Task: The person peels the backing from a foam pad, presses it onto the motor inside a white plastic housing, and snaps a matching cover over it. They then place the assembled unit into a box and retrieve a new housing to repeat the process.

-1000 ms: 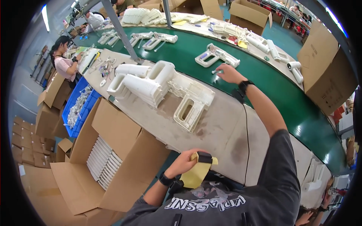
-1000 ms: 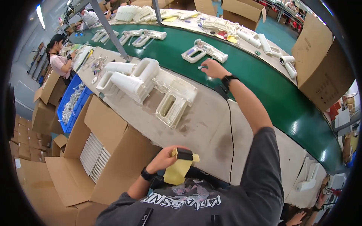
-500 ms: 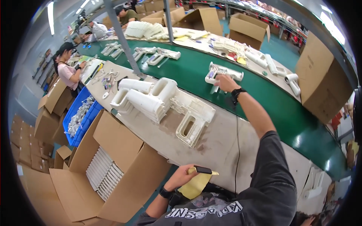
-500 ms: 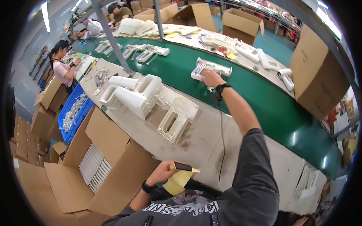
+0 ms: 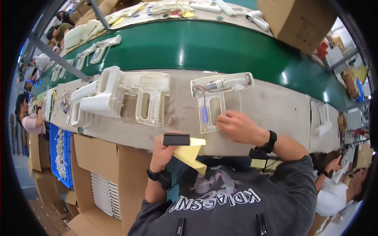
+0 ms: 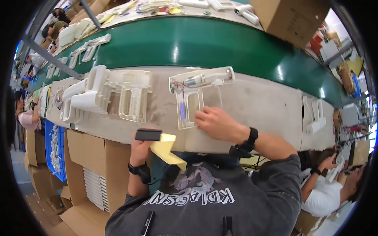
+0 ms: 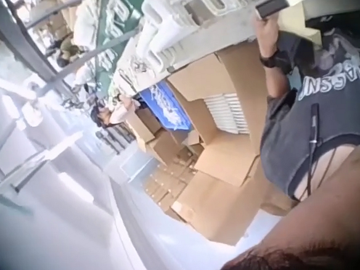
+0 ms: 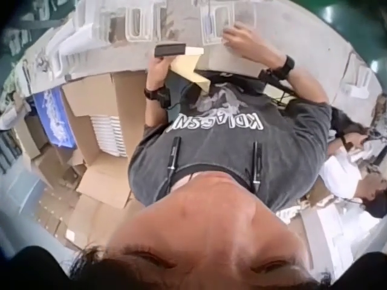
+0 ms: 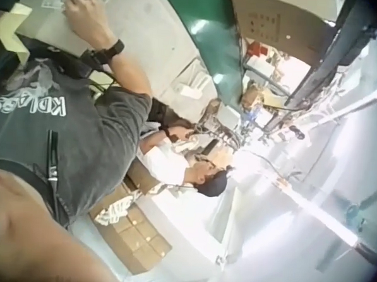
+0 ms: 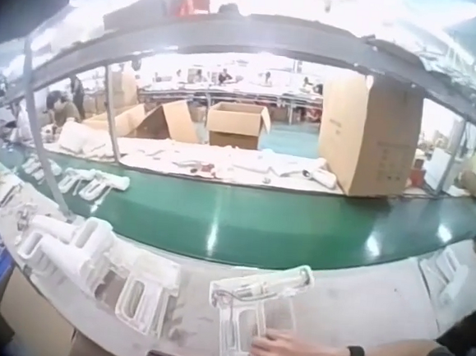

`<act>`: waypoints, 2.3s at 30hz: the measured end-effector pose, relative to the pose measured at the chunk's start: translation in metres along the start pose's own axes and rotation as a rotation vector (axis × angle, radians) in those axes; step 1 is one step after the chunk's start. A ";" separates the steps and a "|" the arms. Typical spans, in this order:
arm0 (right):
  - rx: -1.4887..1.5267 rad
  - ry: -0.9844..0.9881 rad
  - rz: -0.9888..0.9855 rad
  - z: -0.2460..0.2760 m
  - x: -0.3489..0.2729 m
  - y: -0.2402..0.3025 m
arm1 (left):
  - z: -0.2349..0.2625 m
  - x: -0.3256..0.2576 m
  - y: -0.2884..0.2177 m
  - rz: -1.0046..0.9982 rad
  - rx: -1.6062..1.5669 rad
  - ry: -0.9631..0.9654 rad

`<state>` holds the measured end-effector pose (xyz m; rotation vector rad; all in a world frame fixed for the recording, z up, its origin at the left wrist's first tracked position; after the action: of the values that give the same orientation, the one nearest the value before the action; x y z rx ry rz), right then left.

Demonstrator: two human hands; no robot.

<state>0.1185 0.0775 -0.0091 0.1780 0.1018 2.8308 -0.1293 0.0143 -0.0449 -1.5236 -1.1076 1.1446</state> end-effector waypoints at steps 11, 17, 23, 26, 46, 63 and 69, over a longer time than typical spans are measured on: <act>0.488 -0.341 -0.267 -0.050 -0.045 0.029 | -0.036 0.019 0.000 0.003 0.139 0.033; 0.857 -0.487 -0.453 0.023 -0.038 0.021 | -0.067 0.021 -0.014 -0.023 0.190 0.157; 0.622 -0.555 -0.231 0.031 -0.008 0.033 | -0.070 0.019 -0.006 0.014 0.304 0.103; 0.609 -0.575 -0.223 0.020 -0.007 0.037 | -0.068 0.016 -0.004 0.004 0.347 0.028; 0.598 -0.759 -0.328 0.001 -0.009 0.028 | -0.076 0.016 0.009 0.324 -0.057 0.053; 0.956 -0.541 -0.579 -0.023 -0.037 -0.047 | -0.064 0.003 0.002 0.224 0.347 0.199; 0.371 -0.562 -0.513 -0.018 -0.031 -0.072 | -0.067 0.002 0.017 0.245 0.149 0.087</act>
<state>0.1670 0.1357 -0.0365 0.8763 0.4691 2.1382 -0.0614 0.0040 -0.0512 -1.6063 -0.7741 1.2819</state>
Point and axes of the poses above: each hand's wrist, its own x-axis towards the middle knuckle, its own z-axis out of the back of the hand, y = z × x, the point moved 5 cm from there along x, towards the middle knuckle, and after that the axes turned 11 degrees about z, right-handed, at the moved point
